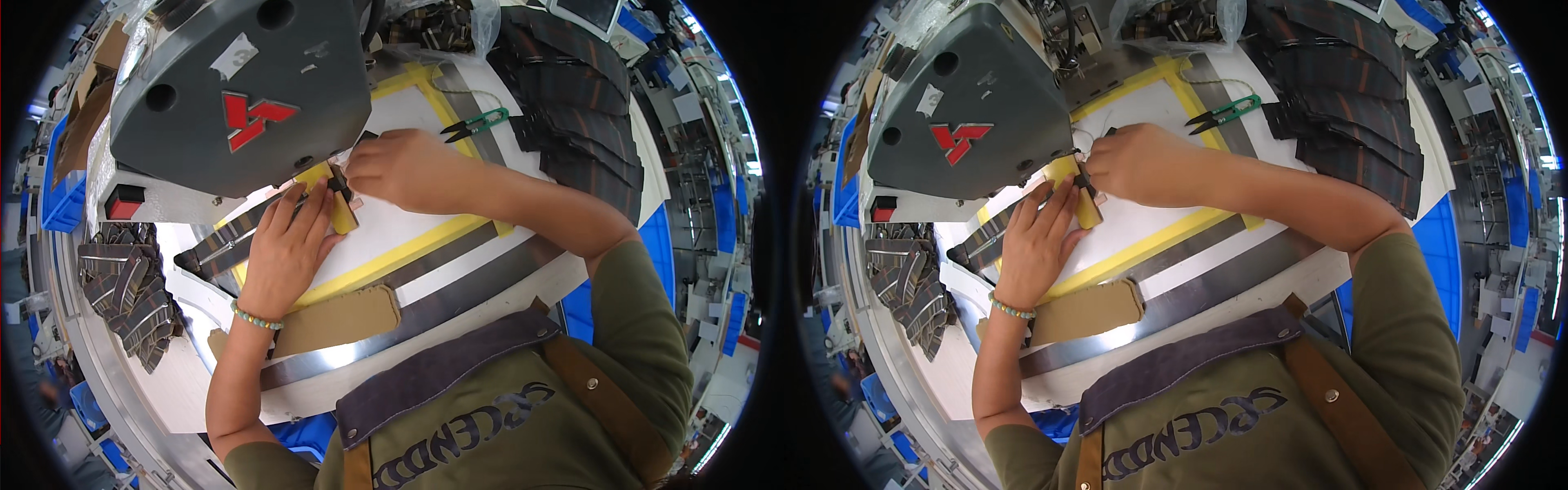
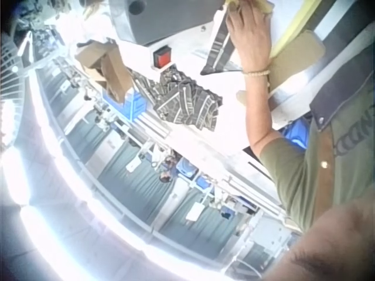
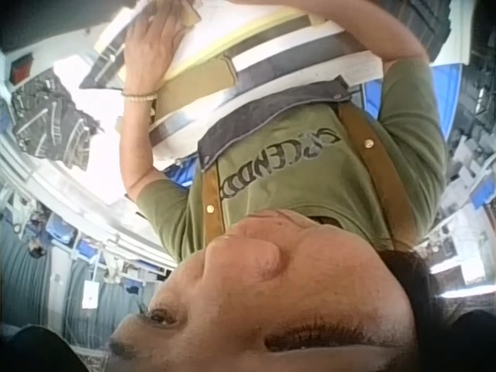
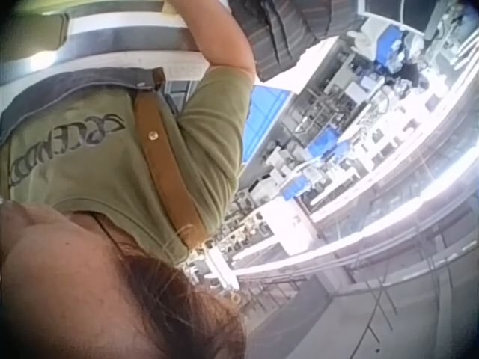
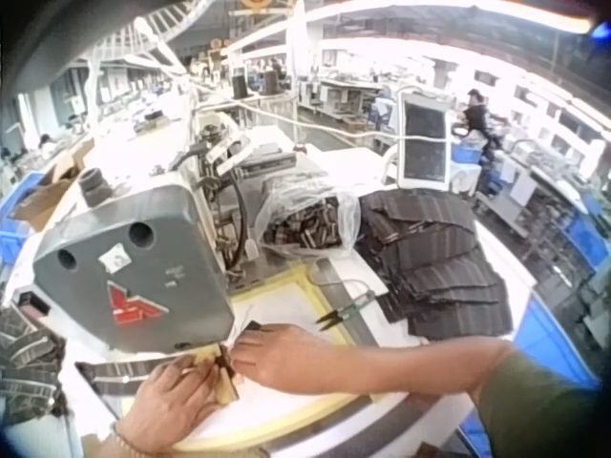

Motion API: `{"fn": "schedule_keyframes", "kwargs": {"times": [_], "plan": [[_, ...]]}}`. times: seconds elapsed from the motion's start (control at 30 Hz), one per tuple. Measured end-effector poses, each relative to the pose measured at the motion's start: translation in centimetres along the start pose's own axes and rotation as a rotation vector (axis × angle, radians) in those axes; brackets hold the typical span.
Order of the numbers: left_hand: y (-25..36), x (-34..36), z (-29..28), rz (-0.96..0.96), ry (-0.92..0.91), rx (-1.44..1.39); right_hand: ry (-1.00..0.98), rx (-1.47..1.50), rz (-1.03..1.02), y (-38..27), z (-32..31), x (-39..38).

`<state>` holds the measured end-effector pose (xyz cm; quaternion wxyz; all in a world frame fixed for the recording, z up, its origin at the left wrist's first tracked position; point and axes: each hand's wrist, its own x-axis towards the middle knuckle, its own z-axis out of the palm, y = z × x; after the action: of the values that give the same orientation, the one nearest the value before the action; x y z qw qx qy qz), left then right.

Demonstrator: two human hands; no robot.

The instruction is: Sewing reinforced straps using an industrial sewing machine.

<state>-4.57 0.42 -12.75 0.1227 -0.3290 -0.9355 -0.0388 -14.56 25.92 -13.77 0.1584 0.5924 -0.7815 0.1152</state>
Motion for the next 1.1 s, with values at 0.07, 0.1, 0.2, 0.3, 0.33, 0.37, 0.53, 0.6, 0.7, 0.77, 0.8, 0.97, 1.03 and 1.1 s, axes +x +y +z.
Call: {"fn": "schedule_keyframes", "kwargs": {"times": [0.07, 0.1, 0.2, 0.3, 0.33, 0.37, 0.53, 0.6, 0.7, 0.77, 0.8, 0.97, 1.03, 1.1], "plan": [[-0.4, 0.1, 0.3, 0.014, 0.015, -0.007, 0.051, 0.17, 0.121, 0.3, -0.7, -0.6], [-0.5, 0.1, 0.5, 0.028, 0.032, -0.015, 0.052, 0.169, 0.125, 0.1, -0.4, -0.8], [-1.0, 0.1, 0.8, 0.044, 0.064, -0.041, 0.076, 0.186, 0.1, -0.3, 1.2, -1.9], [-0.7, 0.1, 1.0, 0.026, 0.076, -0.046, 0.103, 0.238, 0.095, 0.2, 1.7, -2.2], [-0.6, 0.1, 1.0, 0.029, 0.075, -0.047, 0.163, 0.234, 0.154, 0.6, 1.7, -2.1], [-0.5, 0.0, 1.0, 0.021, 0.076, -0.047, 0.223, 0.231, 0.21, 1.0, 1.5, -1.9], [-0.7, -0.3, 1.4, -0.017, 0.104, -0.117, 0.115, 0.207, 0.211, 1.6, 2.3, -1.5], [-0.8, 0.0, 1.3, -0.006, 0.084, -0.105, 0.038, 0.176, 0.173, 1.8, 2.4, -1.6], [-0.9, 0.0, 1.2, 0.021, 0.08, -0.08, 0.054, 0.14, 0.179, 1.7, 2.6, -1.9], [-1.6, 0.9, 1.3, 0.015, 0.084, -0.043, 0.055, 0.103, 0.196, 2.6, 2.9, -1.7], [-2.0, 1.3, 1.3, 0.005, 0.088, -0.005, 0.055, 0.07, 0.209, 3.1, 3.0, -1.6], [-3.8, 1.7, 2.2, 0.018, 0.085, -0.046, 0.045, 0.046, 0.189, 4.1, 3.1, -1.3], [-3.6, 1.8, 2.2, 0.003, 0.064, -0.056, 0.047, 0.032, 0.202, 4.1, 3.2, -1.4], [-3.3, 1.9, 2.1, -0.001, 0.05, -0.055, 0.008, 0.034, 0.197, 4.2, 2.9, -1.6]]}}
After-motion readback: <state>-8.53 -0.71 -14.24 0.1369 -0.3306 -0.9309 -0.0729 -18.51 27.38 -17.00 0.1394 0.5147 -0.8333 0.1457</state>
